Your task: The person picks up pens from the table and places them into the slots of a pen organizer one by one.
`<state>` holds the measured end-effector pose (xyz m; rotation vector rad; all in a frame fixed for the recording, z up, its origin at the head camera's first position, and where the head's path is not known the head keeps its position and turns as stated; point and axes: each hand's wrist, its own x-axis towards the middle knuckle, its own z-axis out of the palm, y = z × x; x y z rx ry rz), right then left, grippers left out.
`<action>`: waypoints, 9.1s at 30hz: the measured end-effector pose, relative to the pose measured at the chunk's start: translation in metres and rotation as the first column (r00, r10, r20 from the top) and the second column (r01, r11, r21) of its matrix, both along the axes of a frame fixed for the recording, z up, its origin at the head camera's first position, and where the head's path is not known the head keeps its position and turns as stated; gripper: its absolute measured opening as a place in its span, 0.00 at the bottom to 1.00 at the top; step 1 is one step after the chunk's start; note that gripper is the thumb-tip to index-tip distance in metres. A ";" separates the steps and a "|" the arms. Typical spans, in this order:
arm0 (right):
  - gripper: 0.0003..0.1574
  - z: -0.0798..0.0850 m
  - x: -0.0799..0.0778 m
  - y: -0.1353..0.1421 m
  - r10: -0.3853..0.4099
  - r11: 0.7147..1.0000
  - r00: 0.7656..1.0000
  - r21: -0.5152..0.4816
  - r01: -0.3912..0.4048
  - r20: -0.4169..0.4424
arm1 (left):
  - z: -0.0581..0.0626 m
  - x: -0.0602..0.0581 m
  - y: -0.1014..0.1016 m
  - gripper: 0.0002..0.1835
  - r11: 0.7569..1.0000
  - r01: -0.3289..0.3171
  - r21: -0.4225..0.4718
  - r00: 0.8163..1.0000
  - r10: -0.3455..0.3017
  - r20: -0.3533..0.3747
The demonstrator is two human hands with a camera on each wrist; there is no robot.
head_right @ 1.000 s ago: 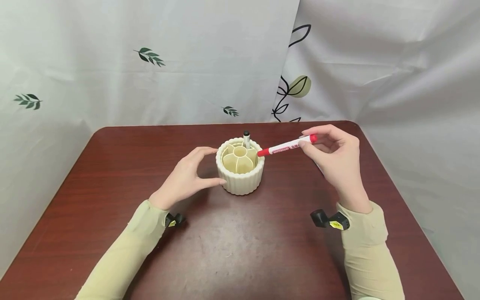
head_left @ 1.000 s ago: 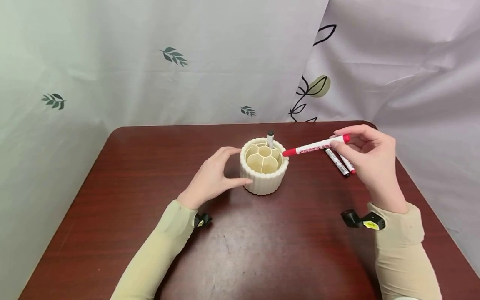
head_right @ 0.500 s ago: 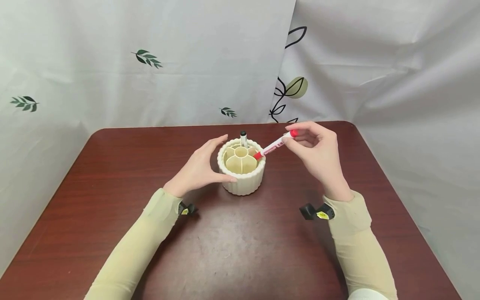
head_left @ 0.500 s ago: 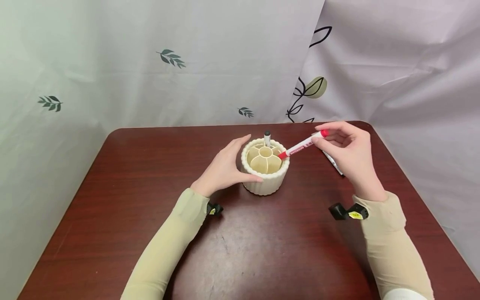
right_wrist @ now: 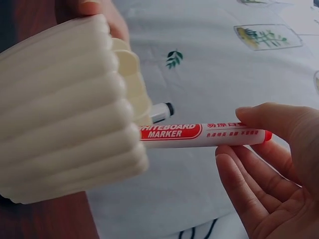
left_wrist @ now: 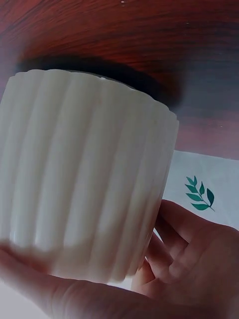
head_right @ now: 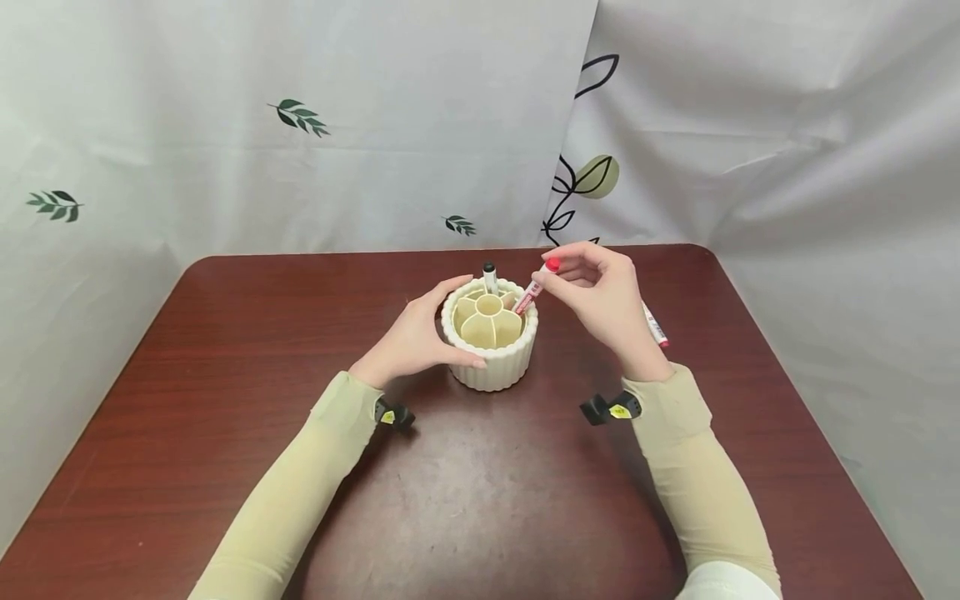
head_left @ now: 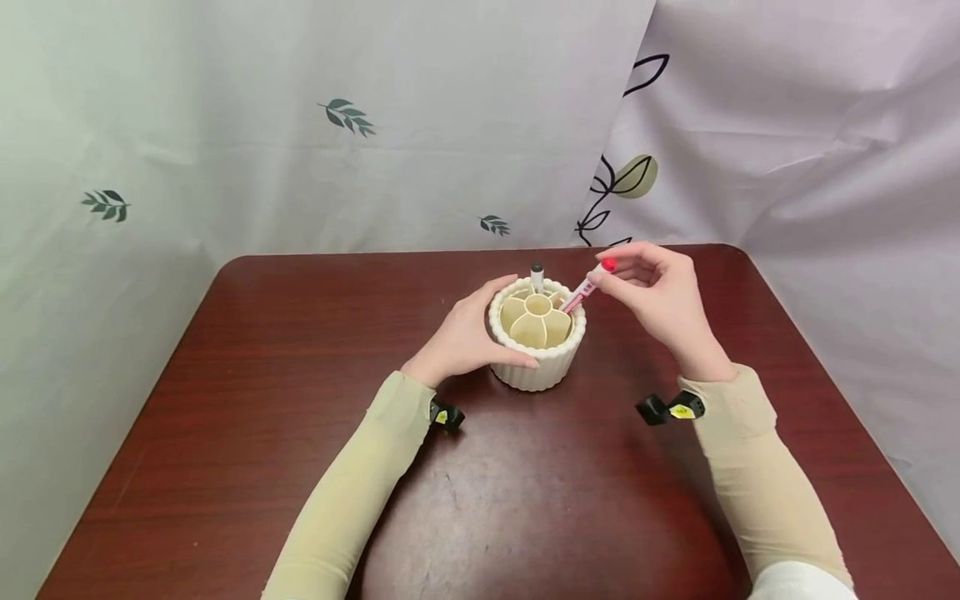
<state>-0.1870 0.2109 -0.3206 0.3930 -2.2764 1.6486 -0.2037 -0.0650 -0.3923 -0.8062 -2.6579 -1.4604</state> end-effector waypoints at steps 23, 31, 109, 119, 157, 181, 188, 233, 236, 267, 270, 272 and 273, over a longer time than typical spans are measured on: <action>0.16 -0.026 -0.018 -0.016 0.030 0.991 0.994 0.130 -0.044 0.108 | 0.000 0.000 0.000 0.66 1.000 -0.003 0.013 1.000 0.003 0.002; 0.22 -0.029 -0.016 -0.015 0.024 0.992 0.987 0.119 -0.043 0.158 | 0.001 0.008 -0.013 0.61 0.999 -0.025 -0.048 0.999 0.023 -0.041; 0.26 -0.090 0.003 0.111 -0.288 0.834 0.930 0.537 0.125 0.230 | -0.005 0.000 0.006 0.63 0.997 -0.003 0.073 1.000 0.003 -0.004; 0.22 -0.093 0.001 0.113 -0.276 0.820 0.943 0.558 0.129 0.187 | -0.005 -0.001 0.006 0.63 0.997 0.000 0.076 1.000 0.000 -0.001; 0.17 -0.037 0.014 0.095 -0.334 0.925 0.935 0.232 0.301 0.118 | -0.004 0.002 0.006 0.63 0.998 -0.013 0.064 1.000 0.012 0.013; 0.17 -0.003 0.024 0.064 -0.228 0.955 0.974 -0.195 0.223 -0.006 | -0.006 0.001 0.006 0.63 0.997 -0.014 0.081 1.000 0.013 0.016; 0.17 0.013 0.024 0.045 -0.136 0.931 0.987 -0.350 0.098 -0.084 | -0.006 0.000 0.006 0.62 0.996 -0.015 0.087 1.000 0.014 0.013; 0.14 -0.012 -0.013 -0.017 0.011 0.998 1.000 0.056 -0.012 0.006 | -0.005 0.001 0.007 0.63 0.996 -0.025 0.083 0.999 0.023 0.026; 0.14 -0.016 -0.013 -0.018 0.014 0.997 1.000 0.075 -0.015 0.016 | -0.005 0.001 0.007 0.63 0.996 -0.024 0.080 0.999 0.021 0.028; 0.20 -0.026 -0.011 0.000 -0.096 0.976 0.991 0.203 0.076 0.088 | -0.006 0.004 0.003 0.64 0.999 -0.031 0.031 0.999 0.031 -0.009; 0.20 -0.026 -0.008 0.010 -0.125 0.974 0.987 0.203 0.103 0.098 | -0.004 0.009 -0.004 0.65 0.997 -0.046 -0.058 0.998 0.043 -0.051; 0.20 -0.027 -0.005 0.017 -0.138 0.973 0.985 0.199 0.116 0.100 | 0.001 0.015 -0.009 0.65 0.991 -0.058 -0.121 0.996 0.050 -0.072; 0.20 -0.027 -0.004 0.022 -0.145 0.973 0.985 0.198 0.123 0.098 | 0.003 0.018 -0.011 0.65 0.987 -0.064 -0.149 0.995 0.053 -0.079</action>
